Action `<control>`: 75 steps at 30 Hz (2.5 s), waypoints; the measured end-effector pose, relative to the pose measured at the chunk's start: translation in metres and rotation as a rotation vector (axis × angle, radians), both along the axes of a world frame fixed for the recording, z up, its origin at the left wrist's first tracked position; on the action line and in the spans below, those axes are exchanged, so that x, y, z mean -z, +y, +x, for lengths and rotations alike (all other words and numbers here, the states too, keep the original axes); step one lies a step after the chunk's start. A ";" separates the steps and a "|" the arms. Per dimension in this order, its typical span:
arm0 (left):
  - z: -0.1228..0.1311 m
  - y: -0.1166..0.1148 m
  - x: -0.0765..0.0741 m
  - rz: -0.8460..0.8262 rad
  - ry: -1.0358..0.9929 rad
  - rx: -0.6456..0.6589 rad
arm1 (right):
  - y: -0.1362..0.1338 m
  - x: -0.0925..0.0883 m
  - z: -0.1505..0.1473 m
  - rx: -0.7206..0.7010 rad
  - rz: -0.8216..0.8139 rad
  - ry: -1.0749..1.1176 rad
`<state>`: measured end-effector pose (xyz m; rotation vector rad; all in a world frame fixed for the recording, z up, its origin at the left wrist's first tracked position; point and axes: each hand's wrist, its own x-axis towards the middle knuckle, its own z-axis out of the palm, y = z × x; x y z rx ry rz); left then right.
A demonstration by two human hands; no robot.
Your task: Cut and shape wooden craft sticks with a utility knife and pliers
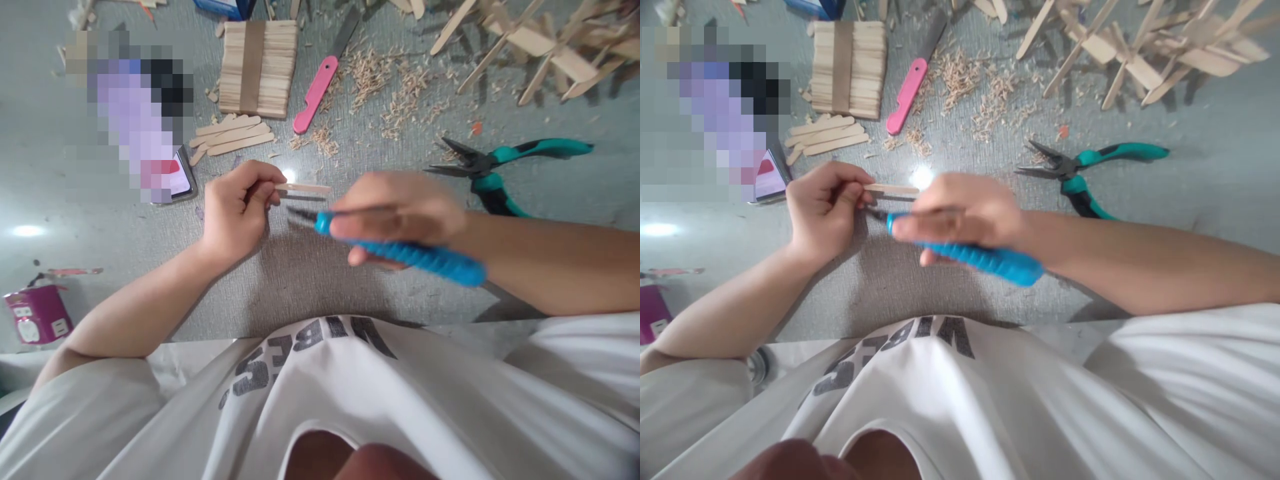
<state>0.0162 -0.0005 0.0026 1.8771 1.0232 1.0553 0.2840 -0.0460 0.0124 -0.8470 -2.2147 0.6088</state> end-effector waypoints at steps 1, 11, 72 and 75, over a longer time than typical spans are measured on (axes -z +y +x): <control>0.000 0.001 -0.001 -0.018 0.010 -0.006 | -0.001 0.001 0.000 -0.080 0.063 -0.011; -0.001 0.000 0.001 -0.122 -0.097 0.016 | 0.005 0.009 0.002 0.049 0.442 -0.066; 0.003 -0.001 0.013 0.019 -0.050 -0.129 | -0.005 0.010 -0.011 0.238 0.582 -0.166; 0.002 -0.001 0.014 0.000 -0.050 -0.148 | 0.000 0.011 -0.009 0.247 0.696 -0.095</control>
